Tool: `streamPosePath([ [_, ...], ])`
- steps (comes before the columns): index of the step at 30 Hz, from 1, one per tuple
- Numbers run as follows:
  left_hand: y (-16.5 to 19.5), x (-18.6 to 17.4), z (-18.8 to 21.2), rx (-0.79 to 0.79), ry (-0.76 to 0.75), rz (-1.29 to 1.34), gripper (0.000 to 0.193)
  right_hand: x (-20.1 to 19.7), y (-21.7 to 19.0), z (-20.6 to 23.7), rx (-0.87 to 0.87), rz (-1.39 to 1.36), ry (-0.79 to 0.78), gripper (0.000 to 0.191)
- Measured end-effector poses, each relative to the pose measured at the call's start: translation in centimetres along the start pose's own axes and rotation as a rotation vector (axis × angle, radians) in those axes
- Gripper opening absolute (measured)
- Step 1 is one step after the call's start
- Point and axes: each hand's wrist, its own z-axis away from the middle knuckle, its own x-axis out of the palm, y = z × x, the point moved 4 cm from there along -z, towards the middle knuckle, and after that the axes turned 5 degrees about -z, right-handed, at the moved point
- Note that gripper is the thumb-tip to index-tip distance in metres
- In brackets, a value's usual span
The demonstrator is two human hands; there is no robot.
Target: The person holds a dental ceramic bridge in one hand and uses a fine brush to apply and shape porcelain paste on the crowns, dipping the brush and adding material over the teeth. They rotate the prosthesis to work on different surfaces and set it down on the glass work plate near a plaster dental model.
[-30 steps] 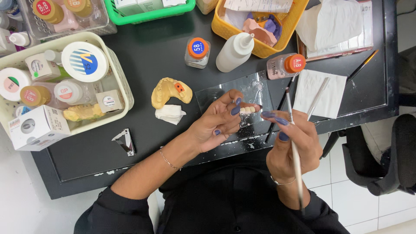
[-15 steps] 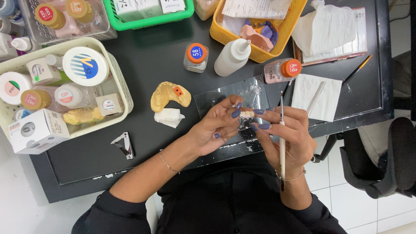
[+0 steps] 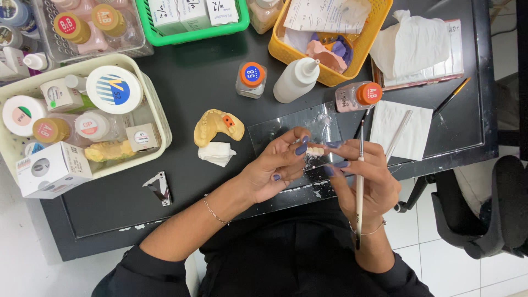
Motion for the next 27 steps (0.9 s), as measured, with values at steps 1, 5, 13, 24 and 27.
streamPosePath([
  [1, 0.0, 0.0, 0.0, -0.004, 0.008, -0.005, 0.03, -0.1, 0.3, 0.2, 0.088, -0.123, 0.031, 0.032],
  [5, 0.1, 0.2, 0.1, -0.015, 0.022, -0.035, 0.03, 0.5, 1.2, 1.2, 0.408, -0.457, 0.09, 0.026],
  [13, 0.2, 0.5, 0.2, -0.029, 0.003, -0.002, 0.03, 1.0, 1.6, 0.9, 0.557, -0.682, 0.118, 0.024],
  [24, 0.4, 0.9, 0.0, -0.039, -0.018, -0.051, 0.021, 0.8, 1.8, 0.3, 0.626, -0.81, 0.085, 0.026],
  [27, 0.4, 0.9, -0.1, -0.037, -0.023, -0.1, 0.023, 0.7, 2.1, 0.3, 0.642, -0.835, 0.08, 0.026],
])
